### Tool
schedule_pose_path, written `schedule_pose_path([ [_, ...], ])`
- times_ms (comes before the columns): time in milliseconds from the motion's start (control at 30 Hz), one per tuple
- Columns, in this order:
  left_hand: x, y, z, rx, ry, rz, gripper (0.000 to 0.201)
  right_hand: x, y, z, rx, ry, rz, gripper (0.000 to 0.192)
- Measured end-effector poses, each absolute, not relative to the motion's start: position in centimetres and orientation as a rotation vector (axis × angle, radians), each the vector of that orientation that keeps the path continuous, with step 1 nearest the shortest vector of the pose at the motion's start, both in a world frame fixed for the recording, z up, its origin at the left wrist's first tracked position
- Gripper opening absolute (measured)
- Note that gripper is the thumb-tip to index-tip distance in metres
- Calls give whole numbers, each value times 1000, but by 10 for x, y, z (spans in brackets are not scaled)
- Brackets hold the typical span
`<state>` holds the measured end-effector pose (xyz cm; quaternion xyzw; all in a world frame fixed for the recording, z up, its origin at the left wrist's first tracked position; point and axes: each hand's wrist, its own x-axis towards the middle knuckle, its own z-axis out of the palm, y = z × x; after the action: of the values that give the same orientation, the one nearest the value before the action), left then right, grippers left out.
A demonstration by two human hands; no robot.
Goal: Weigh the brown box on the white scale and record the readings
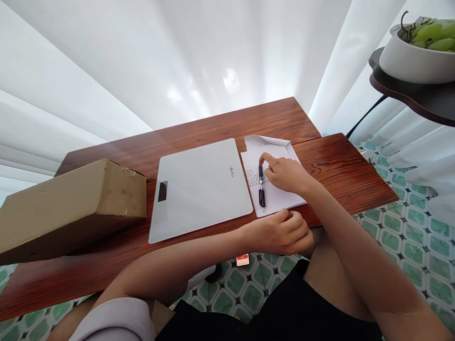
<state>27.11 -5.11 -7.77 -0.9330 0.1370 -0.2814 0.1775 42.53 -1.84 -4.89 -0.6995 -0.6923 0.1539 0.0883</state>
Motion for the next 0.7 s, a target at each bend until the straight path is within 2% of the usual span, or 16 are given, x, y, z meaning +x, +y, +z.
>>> schedule_pose_path([
  [100, 272, -49, -86, -2674, 331, -790, 10, 423, -14, -56, -2074, -2122, 467, 35],
  [500, 269, -54, -93, -2832, 126, -678, 21, 411, -13, -61, -2104, -2219, 334, 24],
  [700, 269, -56, -96, -2906, 114, -580, 21, 423, -22, -48, -2077, -2143, 122, 34],
])
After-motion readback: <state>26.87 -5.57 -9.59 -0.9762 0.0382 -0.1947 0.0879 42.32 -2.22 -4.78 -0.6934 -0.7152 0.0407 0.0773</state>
